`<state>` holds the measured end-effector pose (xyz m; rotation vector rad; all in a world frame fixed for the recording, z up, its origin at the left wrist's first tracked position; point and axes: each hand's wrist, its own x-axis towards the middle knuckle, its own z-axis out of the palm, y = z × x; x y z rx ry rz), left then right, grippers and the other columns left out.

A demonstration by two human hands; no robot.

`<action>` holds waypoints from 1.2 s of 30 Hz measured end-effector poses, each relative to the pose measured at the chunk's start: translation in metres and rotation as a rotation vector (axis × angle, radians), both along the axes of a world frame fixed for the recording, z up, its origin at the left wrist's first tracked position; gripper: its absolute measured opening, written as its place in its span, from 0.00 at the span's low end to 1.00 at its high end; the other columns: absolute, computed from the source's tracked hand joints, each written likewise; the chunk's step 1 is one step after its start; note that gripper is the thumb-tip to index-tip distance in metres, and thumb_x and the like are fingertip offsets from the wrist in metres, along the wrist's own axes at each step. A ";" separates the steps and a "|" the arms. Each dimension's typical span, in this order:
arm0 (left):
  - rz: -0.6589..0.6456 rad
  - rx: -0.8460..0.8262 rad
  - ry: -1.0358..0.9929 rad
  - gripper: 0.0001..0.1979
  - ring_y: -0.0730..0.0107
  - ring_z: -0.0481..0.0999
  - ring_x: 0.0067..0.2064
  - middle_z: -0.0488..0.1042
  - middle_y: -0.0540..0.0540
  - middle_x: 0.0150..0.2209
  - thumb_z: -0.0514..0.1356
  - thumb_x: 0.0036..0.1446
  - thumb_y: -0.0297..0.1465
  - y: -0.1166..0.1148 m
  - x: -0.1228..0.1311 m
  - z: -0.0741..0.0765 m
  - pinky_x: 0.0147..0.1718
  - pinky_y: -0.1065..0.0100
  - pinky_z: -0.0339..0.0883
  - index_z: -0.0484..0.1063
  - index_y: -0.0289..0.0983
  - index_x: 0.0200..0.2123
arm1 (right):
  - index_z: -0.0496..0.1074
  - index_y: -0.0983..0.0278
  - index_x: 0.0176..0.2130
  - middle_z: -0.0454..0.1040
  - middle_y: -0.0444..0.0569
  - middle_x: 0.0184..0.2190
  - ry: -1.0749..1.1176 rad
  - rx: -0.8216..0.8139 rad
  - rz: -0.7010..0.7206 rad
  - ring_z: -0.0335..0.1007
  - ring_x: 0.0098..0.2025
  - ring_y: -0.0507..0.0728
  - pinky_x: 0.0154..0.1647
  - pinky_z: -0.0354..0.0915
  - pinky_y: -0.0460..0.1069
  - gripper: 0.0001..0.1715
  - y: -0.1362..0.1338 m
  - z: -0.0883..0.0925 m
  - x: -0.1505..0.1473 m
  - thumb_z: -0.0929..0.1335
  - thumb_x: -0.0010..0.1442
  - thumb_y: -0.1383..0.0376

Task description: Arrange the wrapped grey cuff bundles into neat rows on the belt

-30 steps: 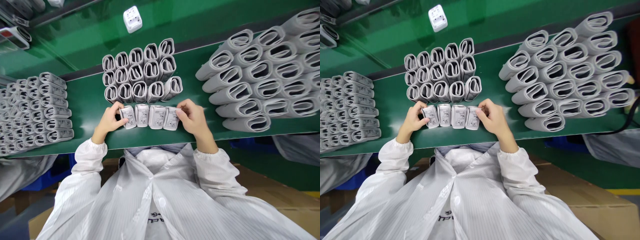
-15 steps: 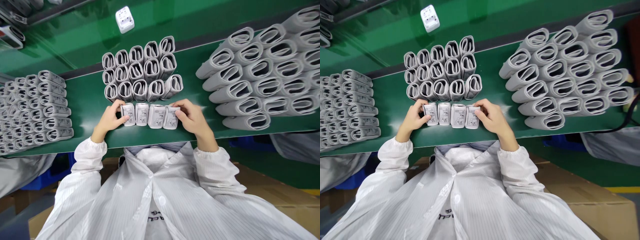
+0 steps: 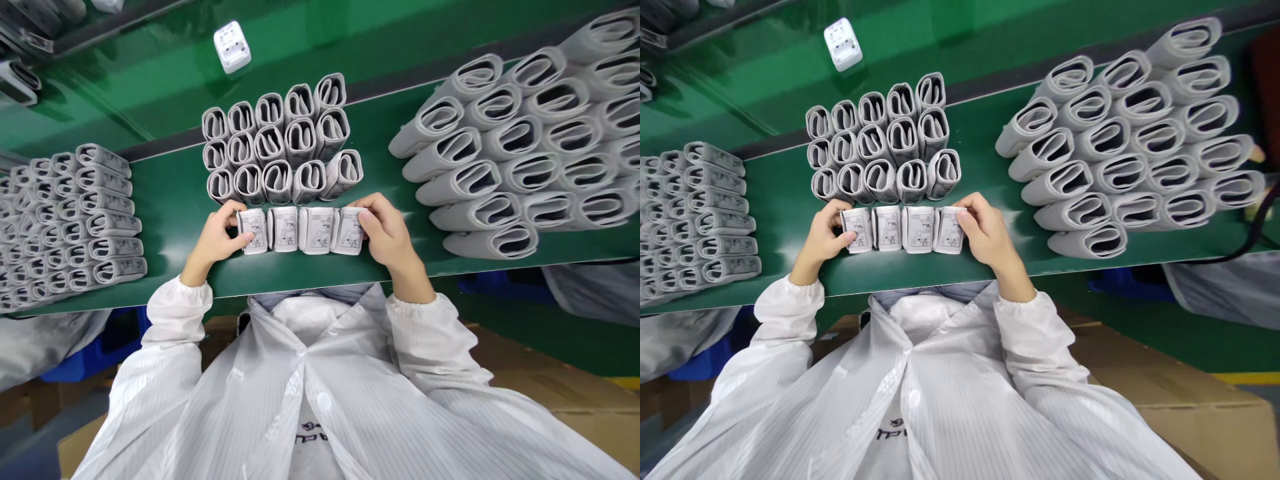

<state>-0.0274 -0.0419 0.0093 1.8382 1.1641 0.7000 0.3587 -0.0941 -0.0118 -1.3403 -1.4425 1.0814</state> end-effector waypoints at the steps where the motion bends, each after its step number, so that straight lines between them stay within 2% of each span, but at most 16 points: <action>1: 0.002 -0.003 -0.002 0.35 0.71 0.69 0.25 0.71 0.55 0.28 0.71 0.58 0.67 0.000 0.000 0.001 0.26 0.68 0.63 0.72 0.43 0.47 | 0.71 0.55 0.40 0.85 0.50 0.40 0.000 -0.003 -0.003 0.73 0.32 0.59 0.33 0.67 0.57 0.40 0.000 0.000 0.000 0.68 0.71 0.23; 7: 0.002 -0.005 -0.019 0.36 0.72 0.68 0.24 0.70 0.56 0.28 0.71 0.58 0.68 0.000 0.001 0.002 0.25 0.69 0.61 0.71 0.43 0.47 | 0.71 0.55 0.40 0.82 0.49 0.37 -0.002 -0.007 -0.001 0.72 0.31 0.59 0.33 0.67 0.57 0.41 0.000 0.002 0.000 0.67 0.71 0.22; 18: 0.013 0.026 -0.048 0.36 0.74 0.65 0.23 0.68 0.57 0.26 0.70 0.59 0.69 0.000 0.001 0.003 0.24 0.69 0.59 0.69 0.44 0.45 | 0.70 0.55 0.41 0.84 0.49 0.40 0.000 -0.011 0.021 0.72 0.31 0.59 0.33 0.66 0.57 0.40 0.000 0.003 0.000 0.66 0.72 0.23; 24: 0.010 0.029 -0.073 0.39 0.74 0.62 0.22 0.66 0.57 0.25 0.67 0.58 0.73 0.000 0.000 0.001 0.21 0.69 0.55 0.68 0.44 0.44 | 0.71 0.55 0.42 0.85 0.49 0.40 0.004 0.017 0.024 0.74 0.33 0.60 0.35 0.67 0.57 0.38 -0.001 -0.001 0.001 0.67 0.75 0.26; 29: -0.018 0.088 -0.164 0.35 0.75 0.61 0.20 0.67 0.58 0.26 0.69 0.61 0.69 0.002 -0.003 -0.005 0.21 0.69 0.55 0.70 0.44 0.46 | 0.72 0.56 0.43 0.87 0.50 0.44 0.054 0.022 0.048 0.74 0.32 0.59 0.34 0.66 0.57 0.36 -0.002 -0.004 0.000 0.67 0.77 0.28; 36: -0.017 0.094 -0.180 0.33 0.75 0.62 0.20 0.68 0.58 0.25 0.72 0.61 0.66 0.003 -0.004 -0.007 0.20 0.71 0.55 0.71 0.44 0.46 | 0.73 0.55 0.43 0.87 0.49 0.43 0.075 0.039 0.052 0.73 0.31 0.58 0.32 0.65 0.57 0.33 -0.002 -0.006 0.000 0.68 0.78 0.31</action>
